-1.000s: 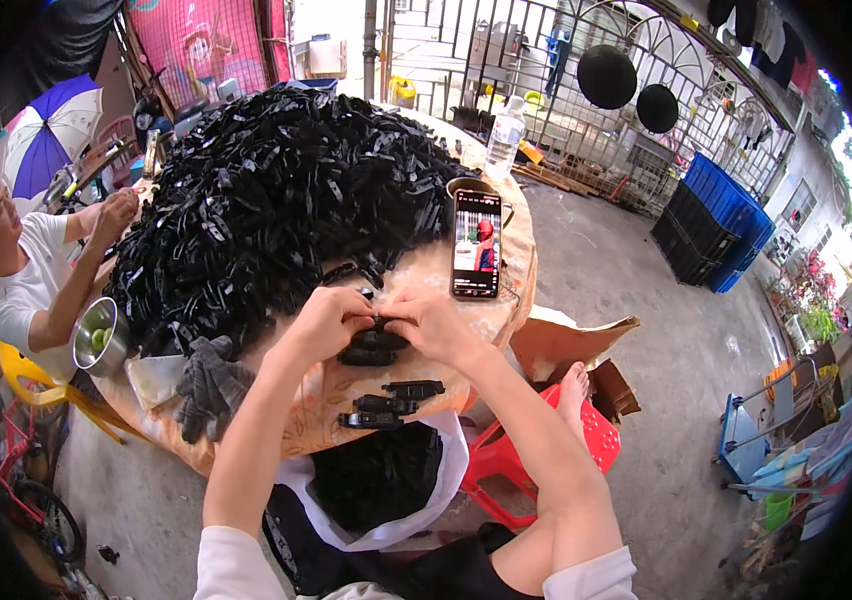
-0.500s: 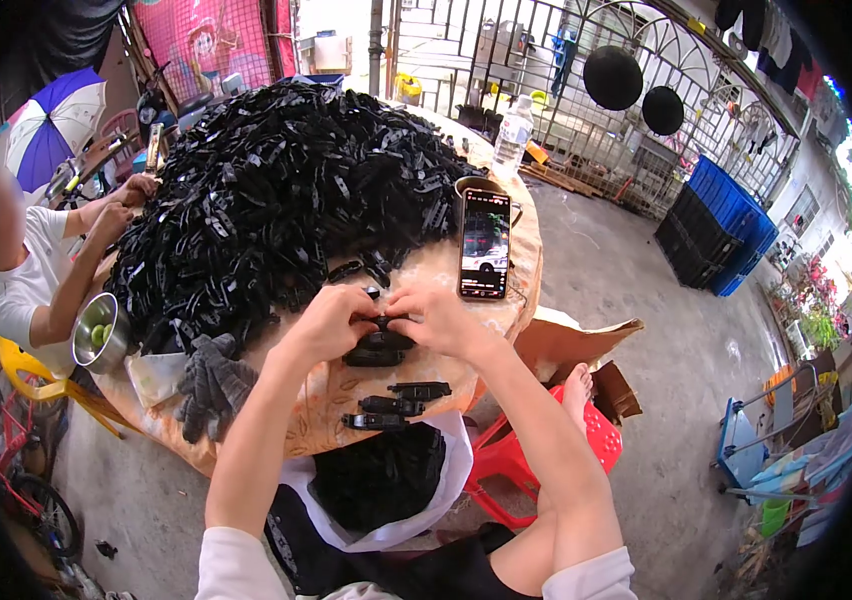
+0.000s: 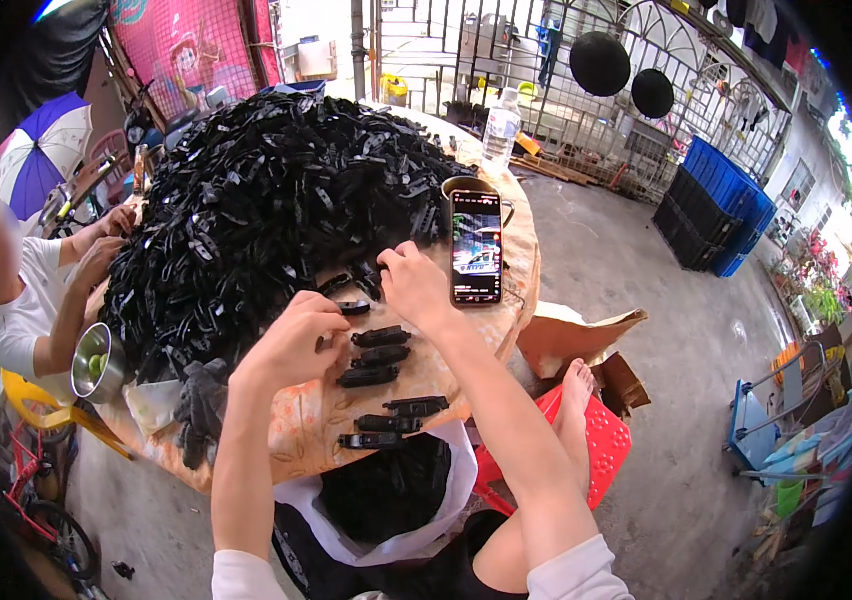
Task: The person assembles small plastic components together by hand, stacks the assembled pieces on the table, and periodically interacts with a smartphone screen.
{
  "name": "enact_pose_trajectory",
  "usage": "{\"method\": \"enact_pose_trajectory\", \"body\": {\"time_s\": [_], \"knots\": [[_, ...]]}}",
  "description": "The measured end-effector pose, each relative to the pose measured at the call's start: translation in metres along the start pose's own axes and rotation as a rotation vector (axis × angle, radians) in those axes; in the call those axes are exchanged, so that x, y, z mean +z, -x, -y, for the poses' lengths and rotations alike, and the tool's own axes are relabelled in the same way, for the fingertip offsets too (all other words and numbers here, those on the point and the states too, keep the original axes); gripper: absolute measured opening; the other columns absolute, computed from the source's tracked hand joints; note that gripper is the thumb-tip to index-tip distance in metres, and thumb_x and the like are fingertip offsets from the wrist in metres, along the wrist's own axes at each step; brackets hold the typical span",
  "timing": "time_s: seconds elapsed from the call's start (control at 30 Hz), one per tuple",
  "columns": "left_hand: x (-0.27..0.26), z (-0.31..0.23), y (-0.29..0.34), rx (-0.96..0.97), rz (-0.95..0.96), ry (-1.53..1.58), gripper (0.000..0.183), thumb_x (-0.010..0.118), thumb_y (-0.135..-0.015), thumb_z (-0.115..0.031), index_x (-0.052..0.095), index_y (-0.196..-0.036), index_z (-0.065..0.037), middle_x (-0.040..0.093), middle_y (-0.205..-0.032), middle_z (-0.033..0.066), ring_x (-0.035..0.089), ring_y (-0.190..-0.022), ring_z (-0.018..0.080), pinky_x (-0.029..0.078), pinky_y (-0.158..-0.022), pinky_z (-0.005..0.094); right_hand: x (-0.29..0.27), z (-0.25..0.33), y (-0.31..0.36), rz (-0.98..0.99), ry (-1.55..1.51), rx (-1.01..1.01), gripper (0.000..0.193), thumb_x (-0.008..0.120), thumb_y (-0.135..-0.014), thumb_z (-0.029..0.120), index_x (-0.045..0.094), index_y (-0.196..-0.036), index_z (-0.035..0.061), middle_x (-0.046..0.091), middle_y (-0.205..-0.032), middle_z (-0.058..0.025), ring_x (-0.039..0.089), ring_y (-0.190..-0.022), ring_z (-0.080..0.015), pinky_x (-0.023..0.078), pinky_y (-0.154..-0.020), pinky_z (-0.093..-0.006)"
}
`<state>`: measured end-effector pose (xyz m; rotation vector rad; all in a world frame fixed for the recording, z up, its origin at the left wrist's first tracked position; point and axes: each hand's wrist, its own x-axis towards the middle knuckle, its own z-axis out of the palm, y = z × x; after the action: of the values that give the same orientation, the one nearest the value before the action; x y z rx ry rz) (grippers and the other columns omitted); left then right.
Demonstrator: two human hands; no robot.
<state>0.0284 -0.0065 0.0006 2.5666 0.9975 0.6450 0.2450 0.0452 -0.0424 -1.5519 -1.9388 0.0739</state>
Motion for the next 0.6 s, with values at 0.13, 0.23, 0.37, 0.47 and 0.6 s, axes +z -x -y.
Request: {"method": "enact_pose_trajectory", "body": {"time_s": [0.13,0.23,0.37,0.47,0.6], "knots": [[-0.016,-0.007,0.010,-0.106,0.041,-0.153,0.042,0.073,-0.065,-0.001,0.066,-0.106,-0.001,0.051,-0.128,0.0177,0.044,-0.125,0.0346,0.040,-0.105,0.0379,-0.001,0.000,0.001,-0.001,0.011,-0.019,0.016,0.065,-0.087,0.019,0.066,-0.100,0.0097,0.060,-0.102,-0.0129,0.065,-0.092,-0.0340,0.055,-0.077,-0.0436],[-0.011,0.007,0.013,-0.189,0.004,-0.166,0.045,0.073,-0.065,0.000,0.065,-0.109,-0.001,0.051,-0.128,0.0182,0.042,-0.127,0.0352,0.039,-0.107,0.0382,-0.007,0.001,0.004,0.004,-0.035,0.004,0.020,0.070,-0.082,0.021,0.067,-0.099,0.0099,0.061,-0.100,-0.0129,0.065,-0.089,-0.0339,0.054,-0.078,-0.0433],[-0.005,0.008,0.008,-0.262,-0.095,-0.153,0.045,0.073,-0.068,0.002,0.063,-0.112,0.000,0.052,-0.128,0.0170,0.044,-0.126,0.0346,0.039,-0.106,0.0383,-0.013,-0.002,0.007,-0.009,-0.140,-0.048,0.021,0.070,-0.079,0.017,0.066,-0.097,0.0075,0.061,-0.099,-0.0142,0.065,-0.087,-0.0338,0.053,-0.078,-0.0414],[0.000,0.010,0.002,-0.296,-0.174,-0.192,0.045,0.073,-0.069,0.002,0.063,-0.113,0.000,0.054,-0.126,0.0156,0.047,-0.122,0.0341,0.041,-0.103,0.0386,-0.012,-0.005,0.008,-0.077,-0.259,-0.072,0.020,0.067,-0.077,0.012,0.065,-0.095,0.0038,0.060,-0.098,-0.0159,0.064,-0.088,-0.0347,0.052,-0.079,-0.0404],[0.014,0.002,-0.010,-0.099,-0.314,-0.164,0.043,0.069,-0.072,0.002,0.062,-0.115,0.000,0.058,-0.120,0.0155,0.052,-0.115,0.0350,0.043,-0.100,0.0399,-0.002,-0.012,0.004,-0.146,-0.278,-0.029,0.027,0.062,-0.076,0.010,0.062,-0.102,0.0025,0.060,-0.100,-0.0192,0.062,-0.093,-0.0363,0.051,-0.084,-0.0447]]}}
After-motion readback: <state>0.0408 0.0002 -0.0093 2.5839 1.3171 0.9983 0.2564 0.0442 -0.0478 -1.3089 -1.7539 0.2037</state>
